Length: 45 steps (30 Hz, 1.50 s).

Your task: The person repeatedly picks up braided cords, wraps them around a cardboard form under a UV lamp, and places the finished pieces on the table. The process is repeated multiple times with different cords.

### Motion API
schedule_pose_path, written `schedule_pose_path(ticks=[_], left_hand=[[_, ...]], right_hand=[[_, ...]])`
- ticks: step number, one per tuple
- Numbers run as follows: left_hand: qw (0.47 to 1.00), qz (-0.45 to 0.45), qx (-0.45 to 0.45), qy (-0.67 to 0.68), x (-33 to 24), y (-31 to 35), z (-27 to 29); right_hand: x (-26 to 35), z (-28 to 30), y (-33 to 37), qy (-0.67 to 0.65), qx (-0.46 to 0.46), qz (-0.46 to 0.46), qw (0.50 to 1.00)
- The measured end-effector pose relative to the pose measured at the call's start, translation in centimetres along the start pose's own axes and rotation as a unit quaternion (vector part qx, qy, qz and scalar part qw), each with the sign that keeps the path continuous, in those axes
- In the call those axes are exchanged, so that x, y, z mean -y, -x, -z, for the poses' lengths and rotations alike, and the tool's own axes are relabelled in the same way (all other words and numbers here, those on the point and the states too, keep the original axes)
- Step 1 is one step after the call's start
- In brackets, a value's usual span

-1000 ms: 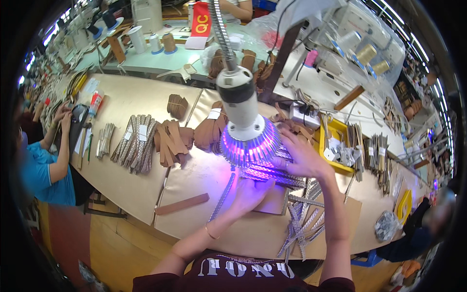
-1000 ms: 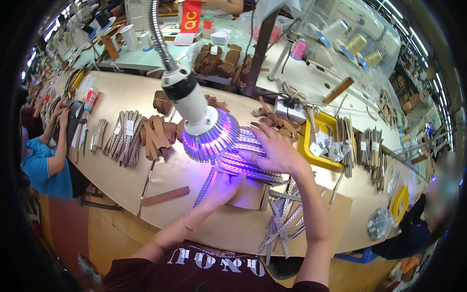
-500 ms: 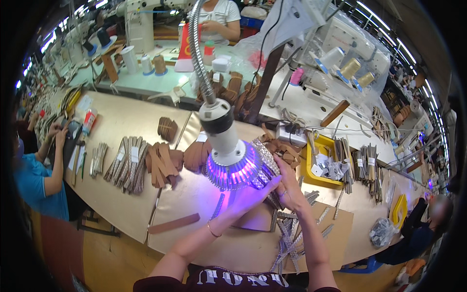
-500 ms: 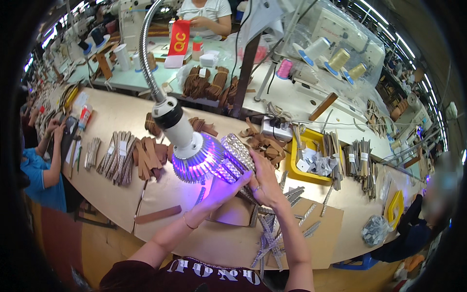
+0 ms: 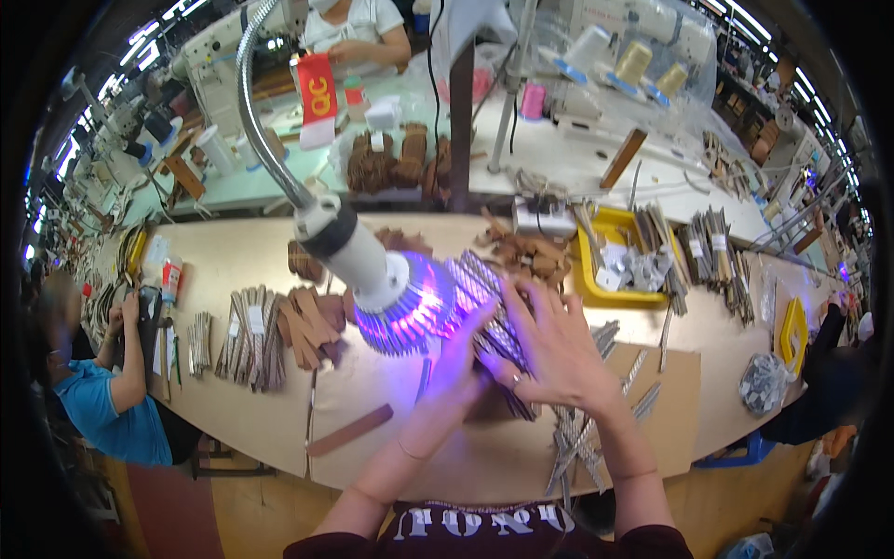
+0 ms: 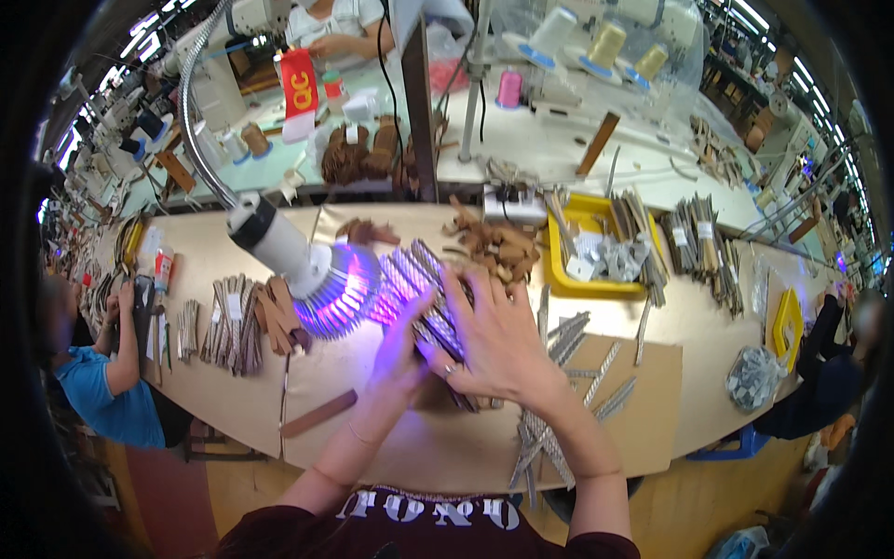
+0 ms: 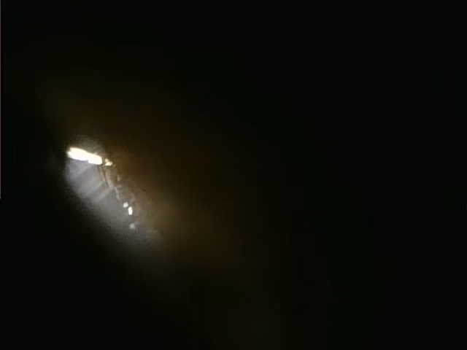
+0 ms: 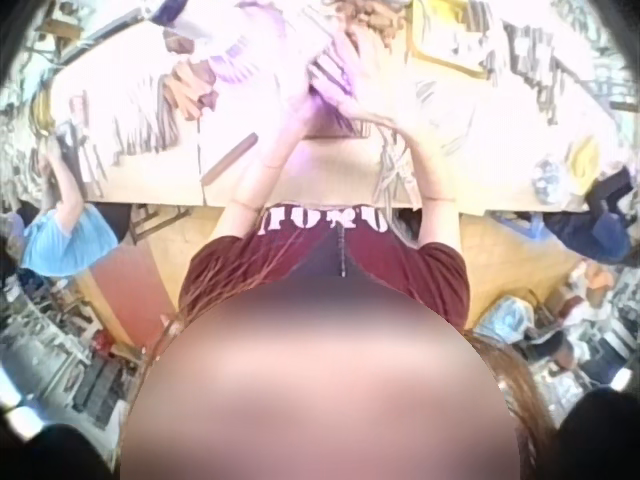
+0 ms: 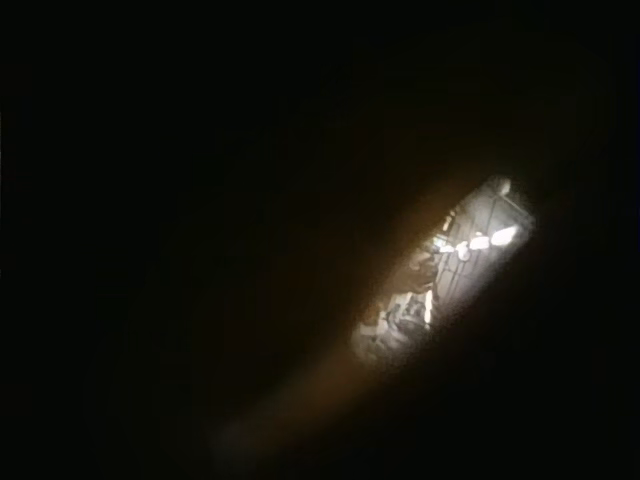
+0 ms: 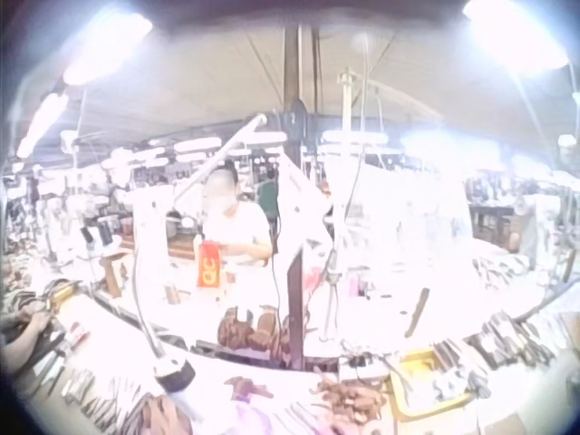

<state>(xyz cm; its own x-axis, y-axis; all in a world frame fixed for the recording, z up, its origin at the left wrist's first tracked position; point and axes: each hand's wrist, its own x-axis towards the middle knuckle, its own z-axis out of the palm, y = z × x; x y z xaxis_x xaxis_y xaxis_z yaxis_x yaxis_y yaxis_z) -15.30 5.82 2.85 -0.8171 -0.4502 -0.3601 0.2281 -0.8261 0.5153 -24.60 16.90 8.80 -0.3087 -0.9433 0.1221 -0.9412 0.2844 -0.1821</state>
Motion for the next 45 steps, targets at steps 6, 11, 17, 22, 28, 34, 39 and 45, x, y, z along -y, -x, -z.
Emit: schedule_pose_path(ticks=[6, 11, 17, 22, 28, 34, 39, 45], left_hand=[[0.99, 0.025, 0.037, 0.136, -1.7, 2.0, 3.6], [0.992, 0.006, 0.015, 0.122, -2.0, 4.0, 6.9], [0.996, -0.014, 0.028, 0.086, -0.8, 5.8, 10.3], [0.986, -0.002, 0.09, 0.139, -1.0, 6.3, 11.4], [0.973, -0.004, 0.091, 0.213, -1.6, 7.0, 13.1], [0.971, -0.02, 0.083, 0.223, -1.8, 7.9, 14.6], [0.968, -0.02, 0.105, 0.227, -1.9, 7.9, 14.3], [0.972, -0.051, 0.103, 0.204, -1.8, 7.8, 13.7]], right_hand=[[1.9, 0.7, -0.1, -0.162, 0.004, 0.013, 0.987], [4.2, -0.8, 0.3, -0.21, 0.046, 0.03, 0.976], [5.4, -3.0, 2.4, -0.217, 0.091, 0.012, 0.972], [-0.3, -2.5, 3.9, -0.346, -0.016, 0.087, 0.934], [-18.7, -3.5, 2.3, -0.22, -0.094, -0.336, 0.911], [-25.8, -8.3, 2.4, -0.022, -0.023, -0.291, 0.956], [-26.4, -8.7, 0.4, -0.052, -0.002, -0.323, 0.945], [-27.2, -7.9, -0.3, -0.076, 0.091, -0.28, 0.953]])
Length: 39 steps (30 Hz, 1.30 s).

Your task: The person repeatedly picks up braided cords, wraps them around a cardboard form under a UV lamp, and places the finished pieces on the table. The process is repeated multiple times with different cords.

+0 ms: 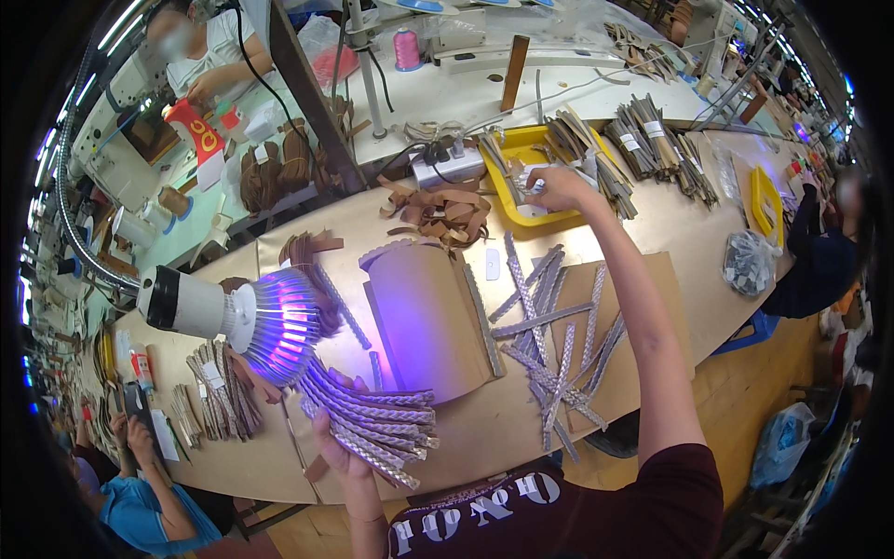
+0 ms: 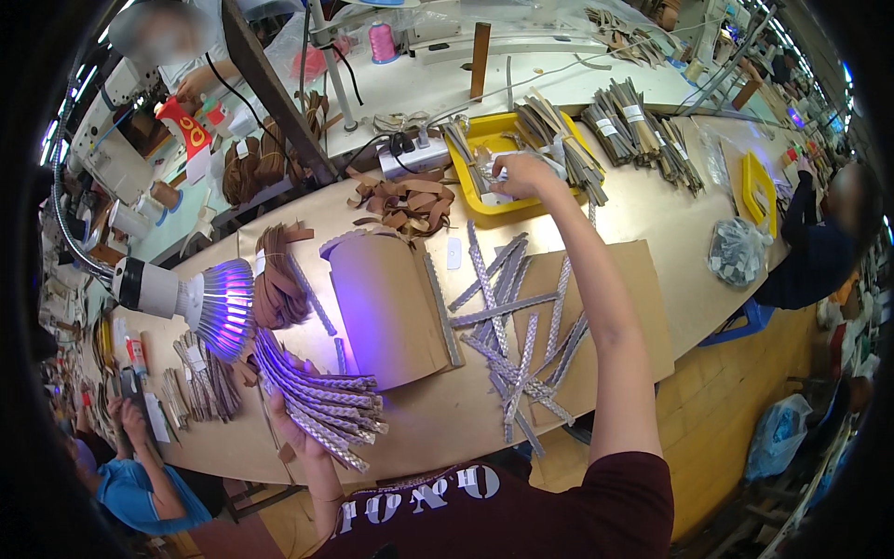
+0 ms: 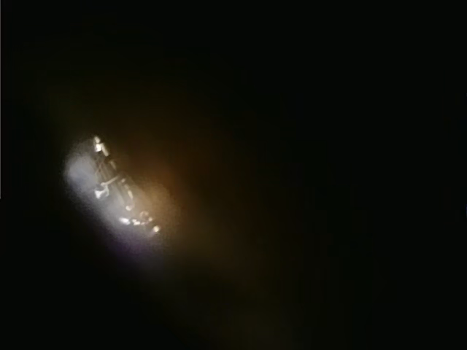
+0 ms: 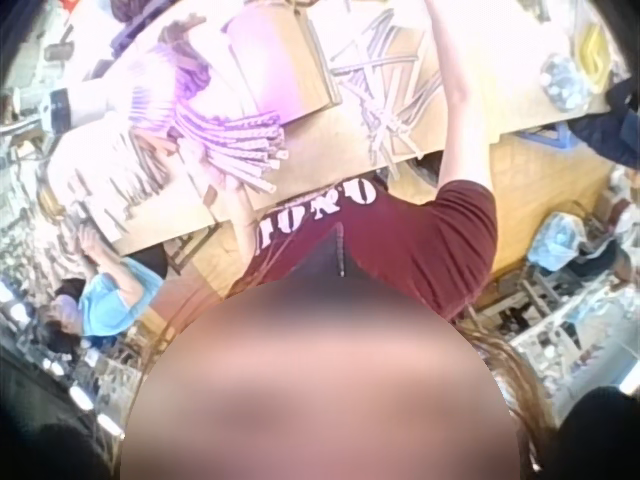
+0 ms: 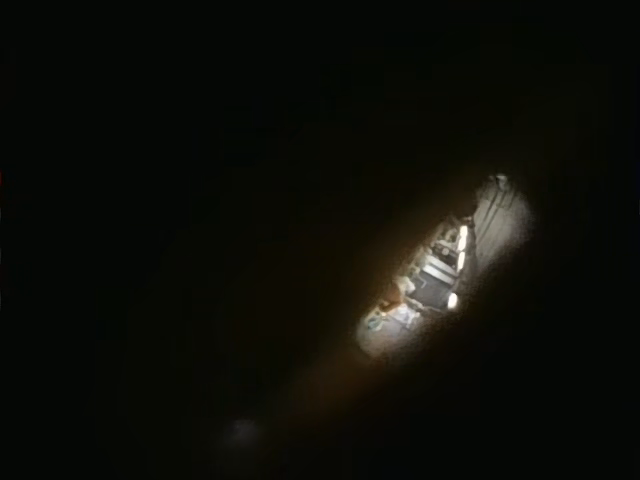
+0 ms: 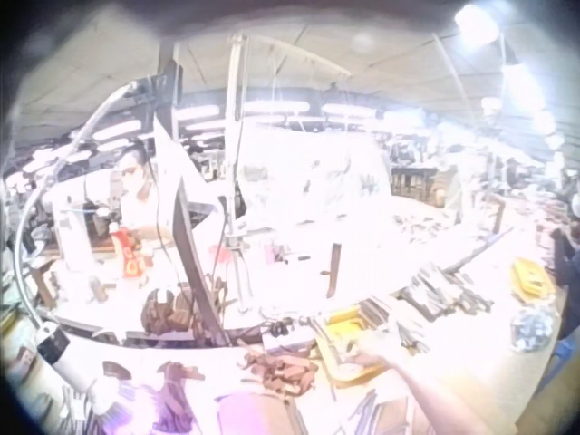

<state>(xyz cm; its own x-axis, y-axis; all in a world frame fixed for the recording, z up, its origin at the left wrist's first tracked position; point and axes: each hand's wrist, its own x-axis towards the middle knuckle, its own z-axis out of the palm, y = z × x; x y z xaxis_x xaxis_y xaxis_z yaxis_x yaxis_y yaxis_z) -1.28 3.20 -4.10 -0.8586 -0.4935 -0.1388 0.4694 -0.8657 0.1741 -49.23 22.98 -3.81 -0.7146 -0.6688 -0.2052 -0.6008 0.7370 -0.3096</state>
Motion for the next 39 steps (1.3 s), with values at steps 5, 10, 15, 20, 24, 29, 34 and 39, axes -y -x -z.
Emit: schedule_pose_path(ticks=[5, 10, 15, 20, 24, 29, 34, 39], left_hand=[[0.998, 0.05, 0.029, 0.039, 0.5, -0.6, 0.2], [0.999, 0.047, -0.003, 0.011, 0.9, -0.8, 0.0], [0.998, 0.049, -0.032, -0.009, 0.9, -0.4, -0.1], [0.999, 0.02, -0.027, -0.031, 0.6, 0.5, 0.4], [0.999, 0.023, -0.024, 0.005, 0.2, 0.7, 0.9], [0.999, 0.035, -0.027, 0.004, 0.0, 0.1, 1.2], [0.999, 0.023, -0.03, -0.011, -0.1, -0.3, 1.0], [0.998, 0.026, -0.037, -0.031, -0.1, -0.4, 0.8]], right_hand=[[-0.9, 1.3, -0.1, -0.114, 0.068, -0.08, 0.988], [-0.2, 0.5, -0.1, -0.082, -0.1, -0.001, 0.992], [1.7, -1.2, -1.4, -0.094, -0.14, 0.049, 0.984], [2.6, -0.9, -1.3, -0.09, -0.122, 0.002, 0.988], [-0.6, 0.6, 1.9, 0.157, -0.124, 0.014, 0.98], [-5.1, 2.9, 3.0, 0.183, -0.086, -0.08, 0.976], [-4.6, 7.0, 2.5, -0.059, -0.358, 0.006, 0.932], [-1.8, 9.0, 1.3, -0.294, -0.341, -0.028, 0.892]])
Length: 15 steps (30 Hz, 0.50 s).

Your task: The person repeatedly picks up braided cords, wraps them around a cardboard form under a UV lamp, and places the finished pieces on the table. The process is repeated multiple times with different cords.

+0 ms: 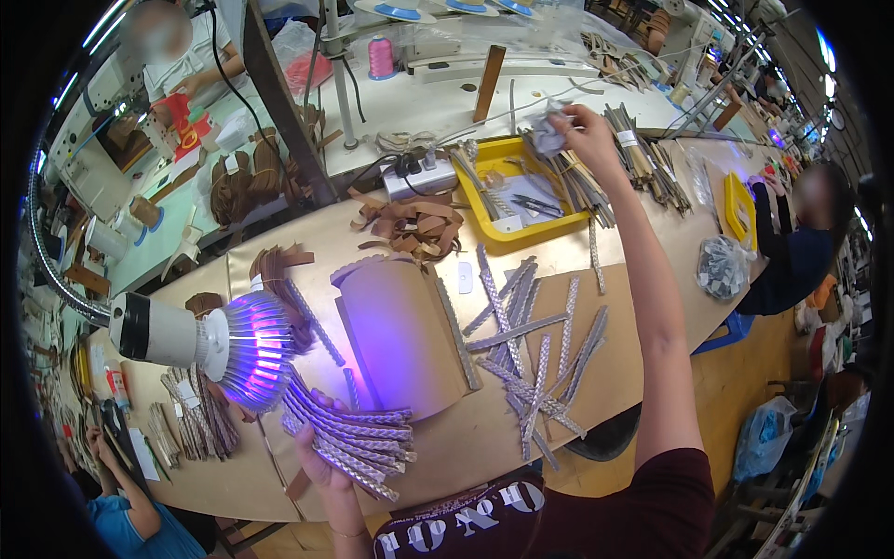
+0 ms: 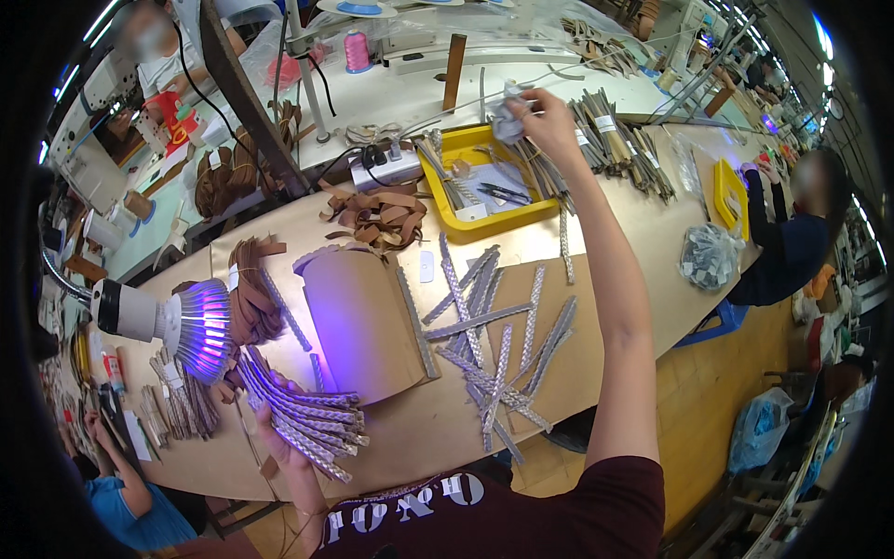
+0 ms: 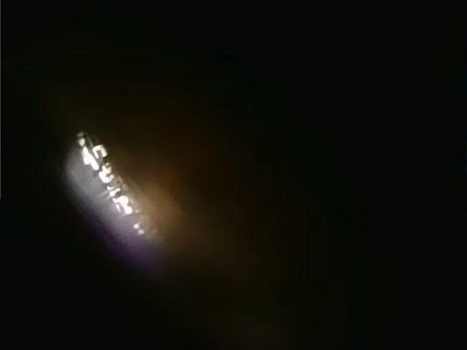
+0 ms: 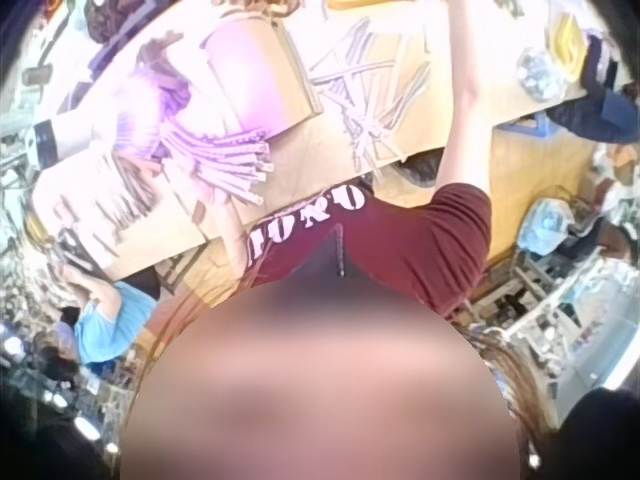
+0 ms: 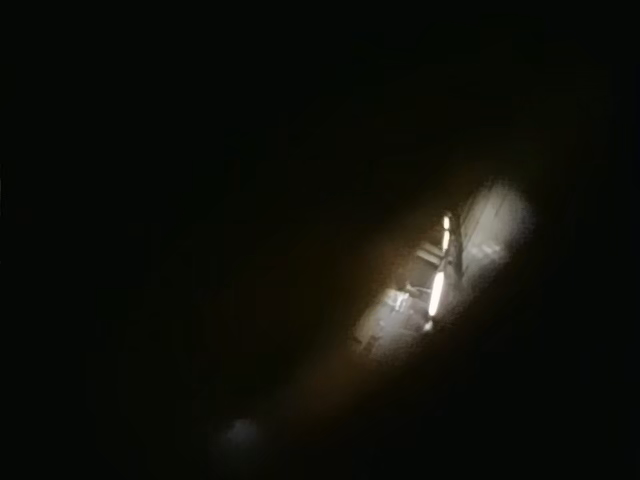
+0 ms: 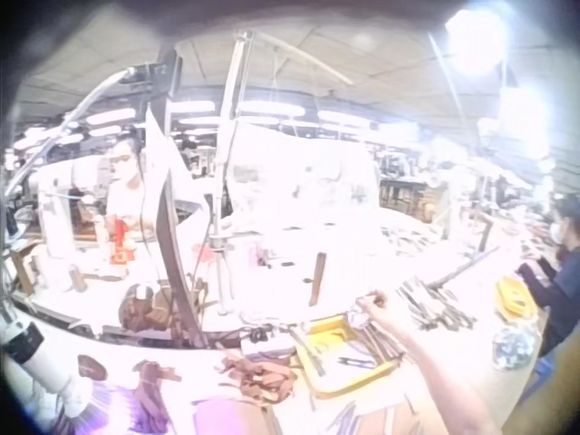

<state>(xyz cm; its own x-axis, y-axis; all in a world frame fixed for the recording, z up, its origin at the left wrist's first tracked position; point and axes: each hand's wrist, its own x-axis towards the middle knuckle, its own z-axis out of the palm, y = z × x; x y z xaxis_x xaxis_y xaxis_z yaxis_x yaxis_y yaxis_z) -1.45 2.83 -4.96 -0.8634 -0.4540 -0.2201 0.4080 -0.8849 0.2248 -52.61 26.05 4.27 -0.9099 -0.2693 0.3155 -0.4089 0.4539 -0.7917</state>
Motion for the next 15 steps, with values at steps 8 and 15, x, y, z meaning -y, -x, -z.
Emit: schedule_pose_path(ticks=[8, 15], left_hand=[[1.0, 0.012, 0.0, 0.01, 0.3, 0.1, 0.2], [1.0, 0.018, -0.003, 0.023, 0.5, 0.2, 0.3]], right_hand=[[-2.5, -2.3, 3.3, 0.277, 0.208, 0.027, 0.938], [-4.5, -4.6, 6.4, 0.252, 0.327, -0.01, 0.911]])
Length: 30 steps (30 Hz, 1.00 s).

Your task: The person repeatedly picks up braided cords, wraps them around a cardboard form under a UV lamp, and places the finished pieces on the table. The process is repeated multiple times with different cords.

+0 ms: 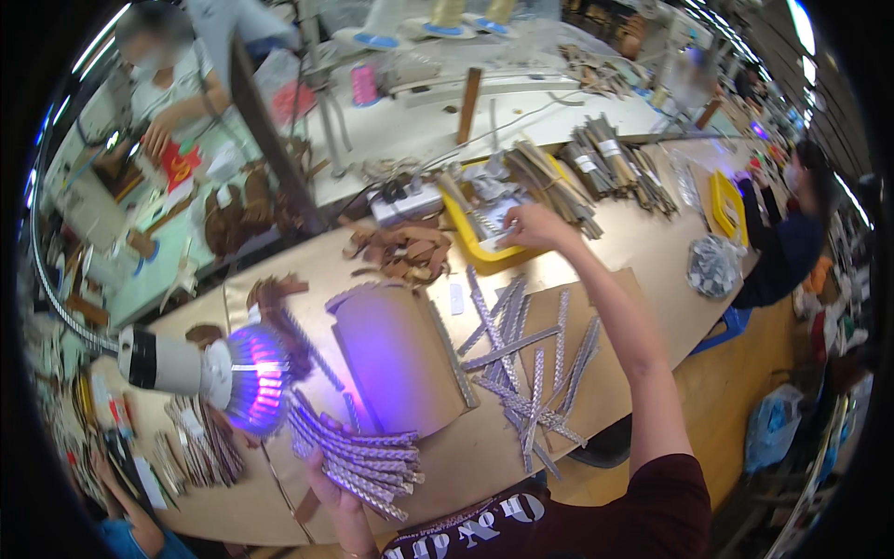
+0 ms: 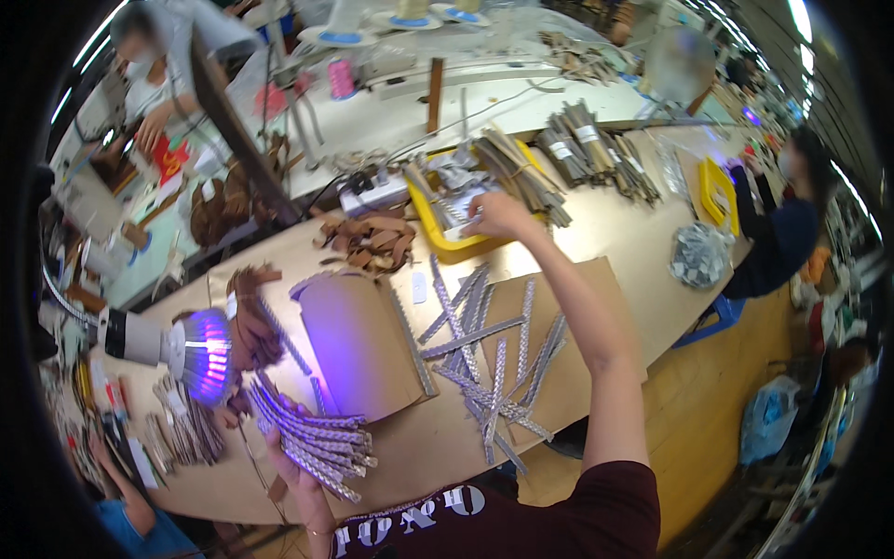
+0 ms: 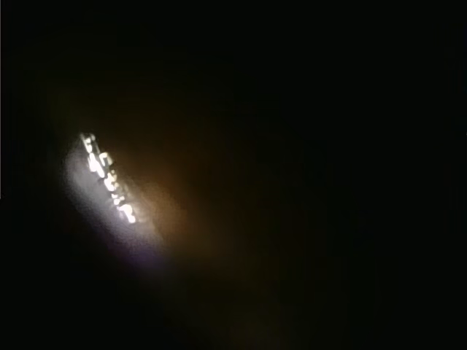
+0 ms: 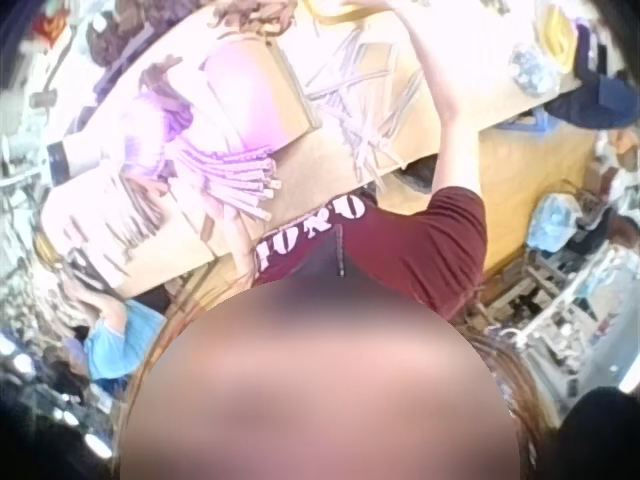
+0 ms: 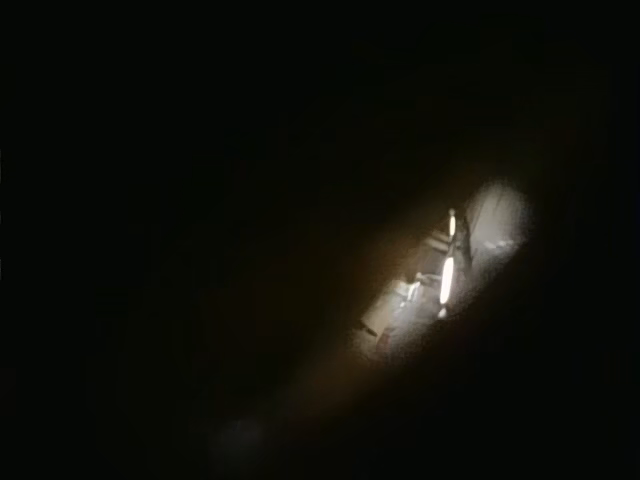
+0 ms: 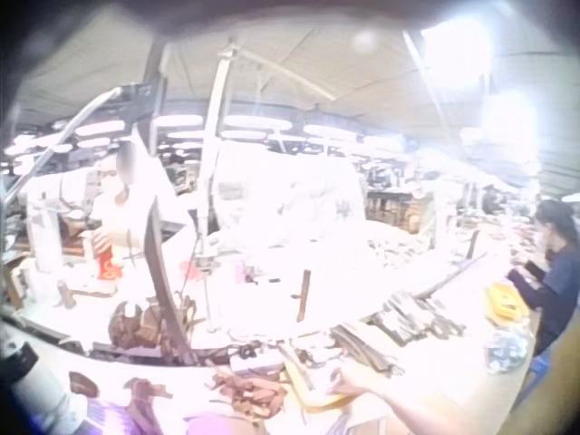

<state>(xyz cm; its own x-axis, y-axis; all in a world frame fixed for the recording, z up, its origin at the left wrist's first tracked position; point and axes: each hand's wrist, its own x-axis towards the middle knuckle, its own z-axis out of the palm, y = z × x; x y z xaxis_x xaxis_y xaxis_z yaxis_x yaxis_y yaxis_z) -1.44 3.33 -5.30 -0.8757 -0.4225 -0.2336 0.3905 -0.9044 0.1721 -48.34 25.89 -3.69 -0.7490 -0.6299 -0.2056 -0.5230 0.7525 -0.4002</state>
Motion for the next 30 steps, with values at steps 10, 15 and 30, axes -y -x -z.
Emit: schedule_pose_path(ticks=[10, 15, 30], left_hand=[[0.993, -0.014, 0.014, -0.119, 0.1, -1.3, -3.1], [0.988, 0.004, 0.027, -0.152, 0.3, -2.3, -4.2], [0.976, 0.031, 0.063, -0.206, 2.8, -2.9, -6.7]], right_hand=[[-1.0, -0.3, -0.8, -0.108, -0.027, 0.056, 0.992], [-1.6, 0.7, 2.1, -0.135, -0.176, 0.081, 0.972], [-5.9, -0.2, 9.7, -0.13, -0.29, 0.102, 0.943]])
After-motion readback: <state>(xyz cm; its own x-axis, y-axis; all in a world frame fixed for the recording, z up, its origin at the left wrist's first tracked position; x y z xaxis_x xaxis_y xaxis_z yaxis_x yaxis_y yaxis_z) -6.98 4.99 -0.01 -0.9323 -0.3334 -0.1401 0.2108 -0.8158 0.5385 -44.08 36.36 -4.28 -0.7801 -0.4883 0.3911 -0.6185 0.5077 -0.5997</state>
